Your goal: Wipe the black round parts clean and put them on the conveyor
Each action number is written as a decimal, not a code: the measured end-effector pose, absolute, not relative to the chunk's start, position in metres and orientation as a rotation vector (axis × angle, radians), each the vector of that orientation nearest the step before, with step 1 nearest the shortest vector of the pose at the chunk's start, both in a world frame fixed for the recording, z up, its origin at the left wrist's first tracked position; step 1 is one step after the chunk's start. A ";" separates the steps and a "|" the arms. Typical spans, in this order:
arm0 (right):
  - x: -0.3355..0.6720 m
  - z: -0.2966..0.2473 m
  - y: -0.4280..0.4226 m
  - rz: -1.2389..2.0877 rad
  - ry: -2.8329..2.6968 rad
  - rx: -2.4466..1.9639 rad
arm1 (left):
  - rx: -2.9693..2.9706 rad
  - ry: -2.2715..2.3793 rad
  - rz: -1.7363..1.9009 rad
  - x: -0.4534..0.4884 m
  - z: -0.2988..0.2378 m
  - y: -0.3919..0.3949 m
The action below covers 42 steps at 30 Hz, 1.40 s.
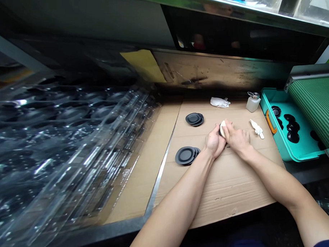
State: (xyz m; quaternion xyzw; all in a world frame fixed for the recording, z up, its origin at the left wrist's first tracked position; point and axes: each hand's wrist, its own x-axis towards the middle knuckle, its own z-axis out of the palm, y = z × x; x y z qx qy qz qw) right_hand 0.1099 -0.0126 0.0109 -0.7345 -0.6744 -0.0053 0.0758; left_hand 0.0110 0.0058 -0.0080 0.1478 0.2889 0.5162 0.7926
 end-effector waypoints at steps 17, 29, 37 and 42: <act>0.151 0.022 0.002 0.149 -1.623 -2.168 | 0.283 0.672 1.187 0.003 -0.002 0.009; 0.160 0.043 -0.012 -0.197 -1.902 -2.101 | 0.289 0.545 1.159 -0.012 0.014 0.003; 0.192 0.038 0.002 0.061 -1.913 -2.261 | 0.277 0.502 1.061 -0.013 0.022 0.004; 0.176 0.032 0.002 0.146 -1.990 -1.584 | 0.334 0.688 0.974 -0.011 0.018 0.006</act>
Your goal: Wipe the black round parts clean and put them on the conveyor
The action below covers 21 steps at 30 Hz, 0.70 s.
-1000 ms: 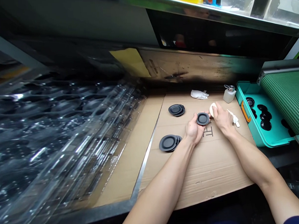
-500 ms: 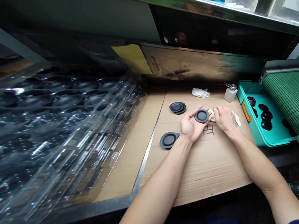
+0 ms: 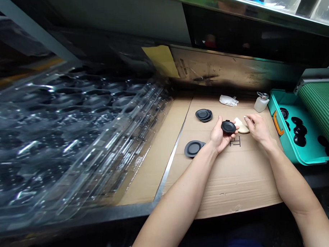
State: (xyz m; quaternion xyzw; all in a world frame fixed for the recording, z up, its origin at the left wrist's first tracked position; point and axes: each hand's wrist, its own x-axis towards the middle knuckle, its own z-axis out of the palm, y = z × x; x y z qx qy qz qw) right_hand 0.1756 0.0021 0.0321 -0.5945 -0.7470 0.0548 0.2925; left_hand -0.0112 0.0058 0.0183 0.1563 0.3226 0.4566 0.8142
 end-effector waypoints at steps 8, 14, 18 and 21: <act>0.152 0.018 -0.004 0.284 -2.135 -1.446 | 0.488 0.859 0.898 -0.003 0.016 0.001; 0.146 0.026 -0.013 0.148 -2.299 -1.580 | 0.693 1.036 0.888 0.002 0.010 -0.003; 0.147 0.033 -0.016 0.030 -2.419 -1.633 | 0.937 1.199 0.864 0.002 0.004 -0.004; 0.148 0.031 -0.014 -0.040 -2.470 -1.572 | 0.976 1.193 0.842 0.000 0.004 -0.004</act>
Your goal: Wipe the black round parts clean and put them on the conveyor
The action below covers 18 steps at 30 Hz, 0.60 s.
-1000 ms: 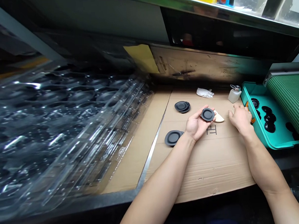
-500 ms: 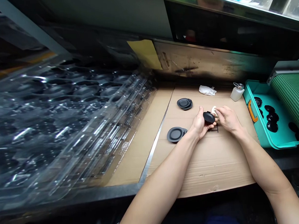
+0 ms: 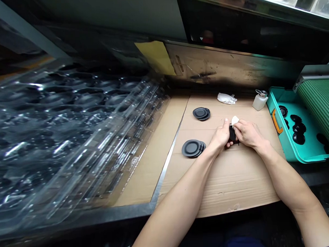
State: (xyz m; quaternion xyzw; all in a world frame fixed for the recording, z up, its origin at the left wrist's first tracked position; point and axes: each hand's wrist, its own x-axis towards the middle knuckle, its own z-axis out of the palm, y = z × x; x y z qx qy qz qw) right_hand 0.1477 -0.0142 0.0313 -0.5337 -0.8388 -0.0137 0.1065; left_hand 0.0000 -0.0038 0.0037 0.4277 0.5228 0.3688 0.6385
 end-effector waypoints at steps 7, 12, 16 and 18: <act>0.145 0.025 -0.010 -0.108 -2.467 -1.466 | 0.939 1.184 0.829 -0.001 0.006 -0.002; 0.143 0.026 -0.013 -0.157 -2.478 -1.593 | 1.000 1.264 0.837 0.000 0.004 -0.003; 0.142 0.026 -0.015 -0.166 -2.486 -1.605 | 1.072 1.319 0.800 0.001 0.002 -0.003; 0.141 0.025 -0.015 -0.190 -2.472 -1.588 | 1.082 1.323 0.797 0.001 0.001 -0.003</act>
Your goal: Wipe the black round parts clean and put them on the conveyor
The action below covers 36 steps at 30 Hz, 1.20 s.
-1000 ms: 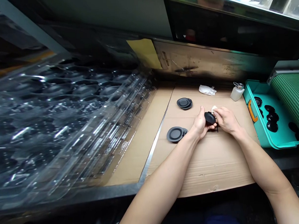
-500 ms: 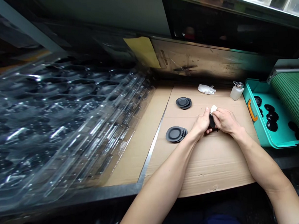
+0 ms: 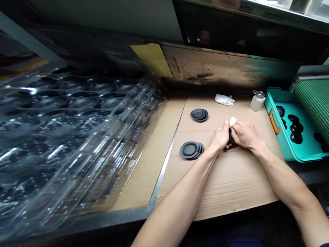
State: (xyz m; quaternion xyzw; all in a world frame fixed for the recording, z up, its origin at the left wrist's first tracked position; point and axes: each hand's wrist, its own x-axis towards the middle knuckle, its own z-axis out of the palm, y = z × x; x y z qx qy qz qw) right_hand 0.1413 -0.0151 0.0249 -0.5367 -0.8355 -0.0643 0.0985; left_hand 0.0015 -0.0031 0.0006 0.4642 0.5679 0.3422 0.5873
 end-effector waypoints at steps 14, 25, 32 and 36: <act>0.139 0.024 -0.017 -0.167 -2.425 -1.618 | 1.148 1.344 0.865 0.005 0.002 -0.008; 0.140 0.024 -0.018 -0.133 -2.406 -1.638 | 1.189 1.369 0.860 0.004 0.006 -0.010; 0.140 0.025 -0.018 -0.135 -2.404 -1.594 | 1.150 1.326 0.888 0.004 0.001 -0.008; 0.141 0.023 -0.016 -0.079 -2.392 -1.617 | 1.079 1.275 0.896 0.004 -0.001 -0.006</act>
